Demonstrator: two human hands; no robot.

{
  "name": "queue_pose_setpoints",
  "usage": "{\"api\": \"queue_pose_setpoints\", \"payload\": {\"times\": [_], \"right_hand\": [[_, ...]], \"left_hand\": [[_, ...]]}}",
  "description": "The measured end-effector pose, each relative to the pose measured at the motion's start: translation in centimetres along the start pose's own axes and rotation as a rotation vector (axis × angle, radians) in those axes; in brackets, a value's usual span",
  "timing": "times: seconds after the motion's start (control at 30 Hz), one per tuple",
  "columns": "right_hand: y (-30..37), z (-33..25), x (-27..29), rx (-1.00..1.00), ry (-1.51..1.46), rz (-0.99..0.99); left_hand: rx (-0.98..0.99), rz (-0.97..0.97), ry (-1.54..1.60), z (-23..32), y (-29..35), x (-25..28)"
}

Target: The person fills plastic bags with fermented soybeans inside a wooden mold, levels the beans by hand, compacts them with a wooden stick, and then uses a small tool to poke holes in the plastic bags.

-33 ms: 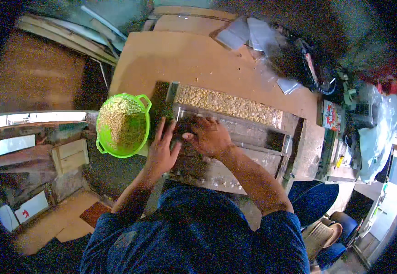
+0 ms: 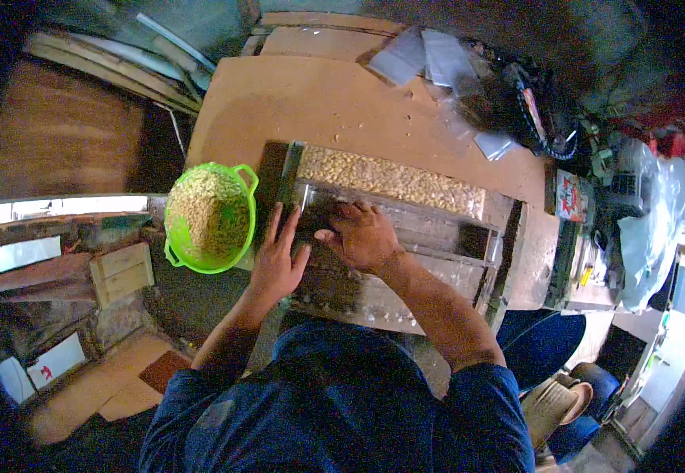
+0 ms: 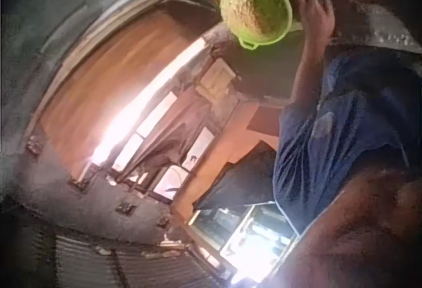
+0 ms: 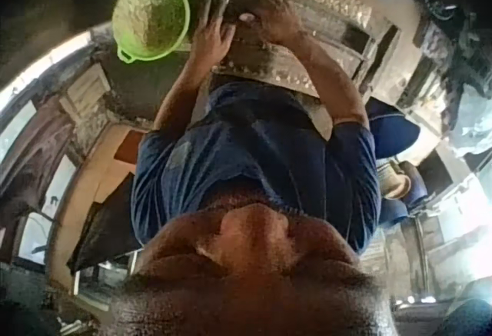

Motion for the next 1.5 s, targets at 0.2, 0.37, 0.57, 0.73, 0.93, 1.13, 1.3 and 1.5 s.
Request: {"api": "queue_pose_setpoints", "payload": {"times": [0.2, 0.37, 0.57, 0.73, 0.93, 1.13, 1.3, 1.5], "right_hand": [[3.6, 0.6, 2.2, -0.074, -0.019, 0.148], [8.2, 2.2, 3.7, -0.156, -0.042, 0.254], [15.6, 3.6, 4.2, -0.253, -0.054, 0.346], [21.7, 5.4, 3.8, -0.319, -0.169, 0.529], [26.3, 7.8, 3.3, -0.490, -0.240, 0.638], [28.3, 9.5, 3.0, -0.585, -0.303, 0.713], [28.9, 10.0, 3.3, -0.597, -0.346, 0.723], [28.9, 10.2, 3.3, -0.578, -0.326, 0.728]], "left_hand": [[-0.042, 0.061, -0.120, 1.7, 0.4, 0.2], [-0.182, 0.040, -0.236, 5.6, -0.9, -0.1], [-0.309, -0.145, -0.290, 11.8, -4.6, -3.0], [-0.506, -0.385, -0.189, 14.9, -7.3, -8.6], [-0.540, -0.595, -0.213, 15.5, -9.2, -13.1], [-0.597, -0.678, -0.212, 17.5, -9.9, -14.3], [-0.657, -0.678, -0.206, 19.4, -10.5, -16.1], [-0.668, -0.646, -0.254, 19.8, -10.5, -17.0]]}}
Point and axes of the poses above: each hand's wrist, its own y-axis away from the middle knuckle, its own x-axis out of the back of the hand, z = x × y, the point moved 5 cm from there along -y, towards the middle knuckle, and after that the axes turned 6 degrees about -z, right-handed, at the moved point
